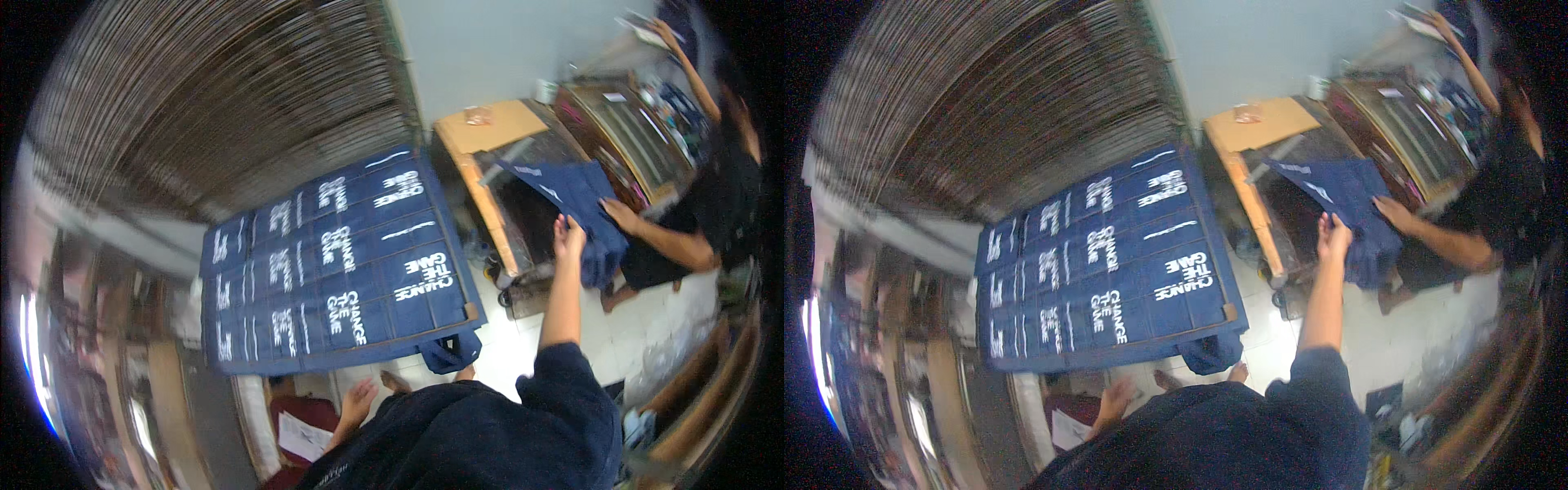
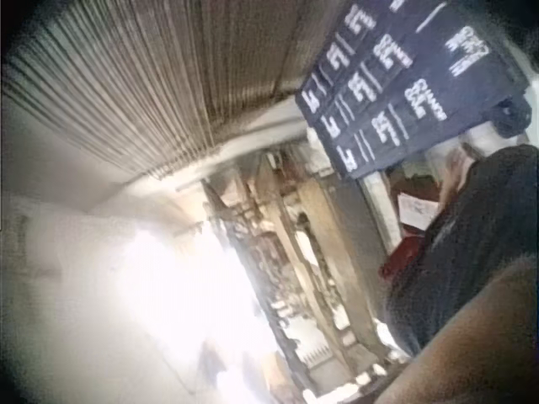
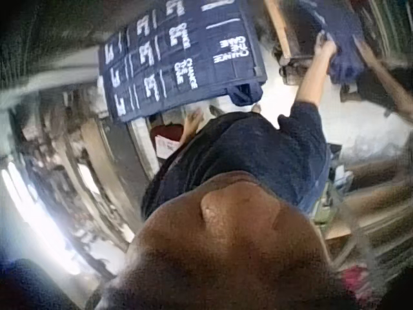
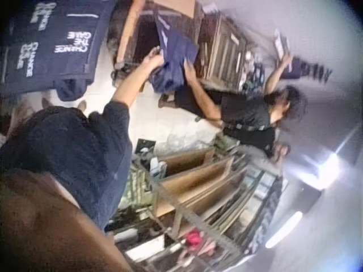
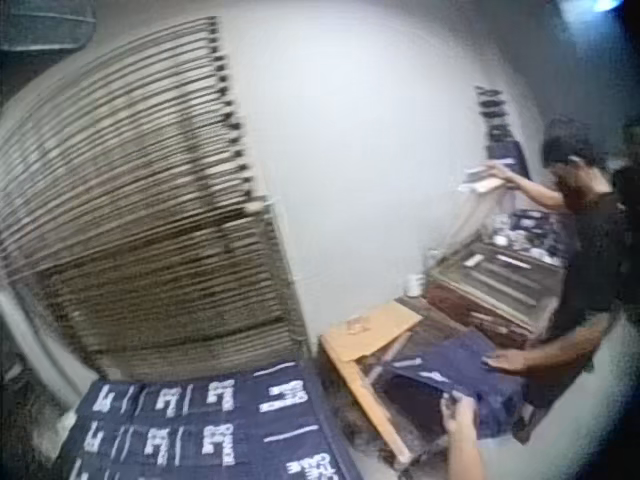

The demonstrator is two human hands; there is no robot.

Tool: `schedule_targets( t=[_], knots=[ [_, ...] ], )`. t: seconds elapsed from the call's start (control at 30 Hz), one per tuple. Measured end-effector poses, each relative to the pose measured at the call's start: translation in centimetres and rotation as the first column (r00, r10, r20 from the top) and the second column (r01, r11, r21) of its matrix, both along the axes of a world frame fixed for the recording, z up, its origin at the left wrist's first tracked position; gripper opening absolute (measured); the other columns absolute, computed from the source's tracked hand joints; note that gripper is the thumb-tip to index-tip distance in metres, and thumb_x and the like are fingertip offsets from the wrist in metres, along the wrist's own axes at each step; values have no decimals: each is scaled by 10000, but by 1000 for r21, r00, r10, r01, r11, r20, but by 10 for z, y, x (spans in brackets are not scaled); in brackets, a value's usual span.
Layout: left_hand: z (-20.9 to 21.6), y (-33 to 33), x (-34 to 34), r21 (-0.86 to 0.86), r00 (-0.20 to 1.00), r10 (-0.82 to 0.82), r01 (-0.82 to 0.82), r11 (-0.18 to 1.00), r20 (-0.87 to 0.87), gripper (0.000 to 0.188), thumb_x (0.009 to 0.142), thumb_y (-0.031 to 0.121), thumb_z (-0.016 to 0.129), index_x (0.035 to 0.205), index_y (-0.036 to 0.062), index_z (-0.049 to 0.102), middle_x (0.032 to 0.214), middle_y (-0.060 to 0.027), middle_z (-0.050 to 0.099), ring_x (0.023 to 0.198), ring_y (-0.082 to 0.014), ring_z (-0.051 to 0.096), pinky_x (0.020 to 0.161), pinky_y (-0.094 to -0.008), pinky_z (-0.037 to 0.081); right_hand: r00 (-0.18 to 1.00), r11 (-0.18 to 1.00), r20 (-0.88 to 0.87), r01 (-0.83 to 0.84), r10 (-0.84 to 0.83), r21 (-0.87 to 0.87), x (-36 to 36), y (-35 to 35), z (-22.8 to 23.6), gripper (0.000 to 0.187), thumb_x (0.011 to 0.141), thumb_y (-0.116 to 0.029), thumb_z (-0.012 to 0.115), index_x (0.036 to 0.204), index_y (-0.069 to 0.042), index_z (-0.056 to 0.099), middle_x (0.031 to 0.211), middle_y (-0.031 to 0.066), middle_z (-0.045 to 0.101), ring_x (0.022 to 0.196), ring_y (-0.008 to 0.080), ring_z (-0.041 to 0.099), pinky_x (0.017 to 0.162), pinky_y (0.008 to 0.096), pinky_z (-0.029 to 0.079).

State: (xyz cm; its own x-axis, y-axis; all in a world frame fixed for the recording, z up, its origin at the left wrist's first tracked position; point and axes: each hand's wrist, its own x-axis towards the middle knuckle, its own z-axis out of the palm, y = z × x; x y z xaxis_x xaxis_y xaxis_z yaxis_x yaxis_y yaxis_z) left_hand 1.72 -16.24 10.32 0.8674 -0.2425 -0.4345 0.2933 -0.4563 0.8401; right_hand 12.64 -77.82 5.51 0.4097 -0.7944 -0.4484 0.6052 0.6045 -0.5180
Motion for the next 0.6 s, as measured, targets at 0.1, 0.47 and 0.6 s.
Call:
schedule_targets(
  t=[0.1,0.47,0.6],
  knots=[
    [30,-66,44,-420,951,-239,138,897,-197,542,902,369,481,1334,72,340,1273,-113,456,1100,-228,489,864,-378,441,973,946,75,-194,220,-259,-20,76,90,131,787,-22,589,850,27,485,782,111,542,705,237,580,640,297,510],
    [80,-24,162,-818,761,-340,-573,49,-553,1009,634,821,395,1334,100,308,1360,-154,345,1262,-379,298,983,-558,278,570,440,-431,-819,700,-370,-52,294,243,368,614,-57,543,971,-99,467,890,48,548,698,196,581,385,282,408],
    [85,48,189,-847,841,-127,-503,174,-526,758,782,683,383,1319,150,348,1354,-105,373,1226,-329,373,966,-547,313,408,260,-601,-911,687,-321,-2,369,260,466,605,-54,505,1062,-10,425,858,123,555,495,188,527,336,251,391]
  ],
)
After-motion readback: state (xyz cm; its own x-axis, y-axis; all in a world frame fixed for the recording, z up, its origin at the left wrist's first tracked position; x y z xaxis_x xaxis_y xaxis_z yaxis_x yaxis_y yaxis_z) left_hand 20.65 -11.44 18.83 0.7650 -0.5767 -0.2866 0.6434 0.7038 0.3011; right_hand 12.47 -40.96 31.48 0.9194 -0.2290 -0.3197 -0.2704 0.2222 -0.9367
